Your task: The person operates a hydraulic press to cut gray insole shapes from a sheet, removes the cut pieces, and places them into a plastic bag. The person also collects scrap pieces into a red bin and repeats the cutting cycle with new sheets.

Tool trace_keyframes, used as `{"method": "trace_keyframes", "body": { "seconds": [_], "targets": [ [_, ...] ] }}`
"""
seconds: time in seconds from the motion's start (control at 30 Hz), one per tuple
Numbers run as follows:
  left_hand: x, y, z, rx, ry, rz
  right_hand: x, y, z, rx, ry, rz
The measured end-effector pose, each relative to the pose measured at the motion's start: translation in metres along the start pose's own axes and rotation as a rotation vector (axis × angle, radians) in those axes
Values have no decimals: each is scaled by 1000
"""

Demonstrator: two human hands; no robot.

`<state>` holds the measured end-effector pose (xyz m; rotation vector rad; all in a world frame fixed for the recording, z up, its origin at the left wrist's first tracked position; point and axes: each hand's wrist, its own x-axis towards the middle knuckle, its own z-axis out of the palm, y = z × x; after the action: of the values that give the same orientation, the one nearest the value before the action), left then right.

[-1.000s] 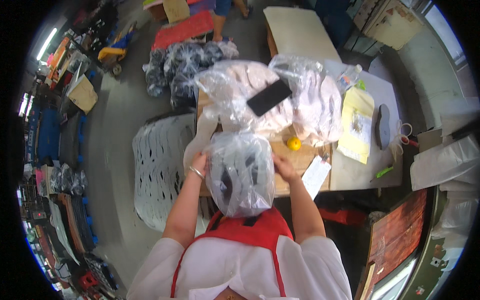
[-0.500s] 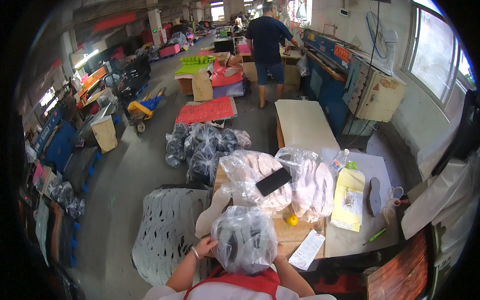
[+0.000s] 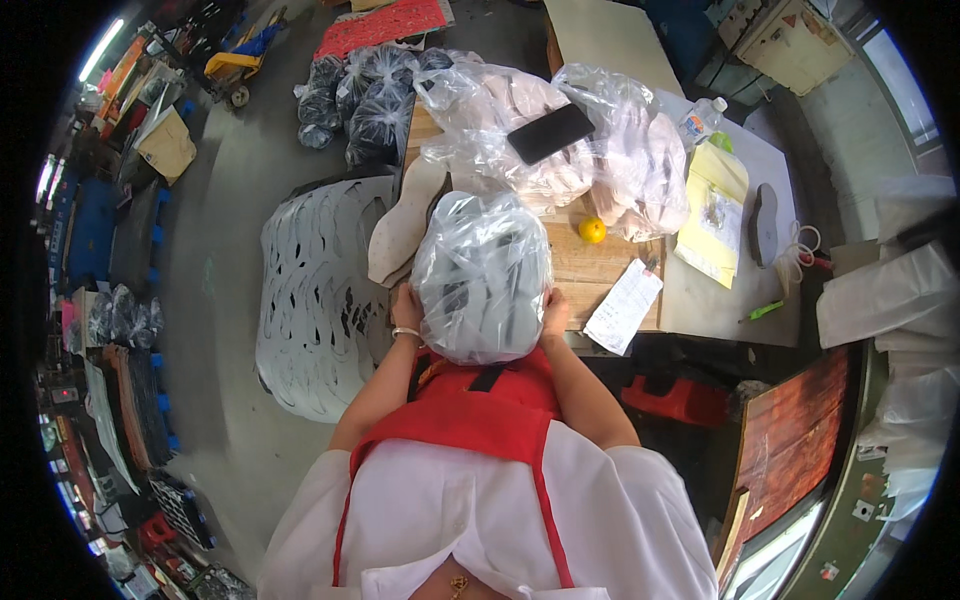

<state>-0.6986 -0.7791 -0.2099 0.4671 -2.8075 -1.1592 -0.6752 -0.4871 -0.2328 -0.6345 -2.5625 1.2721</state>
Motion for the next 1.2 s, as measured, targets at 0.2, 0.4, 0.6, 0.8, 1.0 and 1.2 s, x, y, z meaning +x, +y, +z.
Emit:
{"method": "trace_keyframes", "body": {
  "seconds": [0.2, 0.4, 0.6, 0.8, 1.0, 1.2],
  "targets": [
    [-8, -29, 11, -219, -84, -7, -8, 0, -14, 361, -172, 263],
    [-9, -33, 23, 23, 7, -21, 0, 23, 5, -13, -129, 93],
    [33, -8, -4, -346, -36, -239, 45, 13, -7, 908, -367, 800],
    [58, 36, -61, -1542, -632, -381, 52, -41, -51, 1313, -661, 736],
    [70, 118, -66, -80, -194, 547, 80, -84, -48, 1056, -456, 584],
    [106, 120, -23, -291, -37, 69, 111, -103, -12, 888, -306, 541]
  ]
}}
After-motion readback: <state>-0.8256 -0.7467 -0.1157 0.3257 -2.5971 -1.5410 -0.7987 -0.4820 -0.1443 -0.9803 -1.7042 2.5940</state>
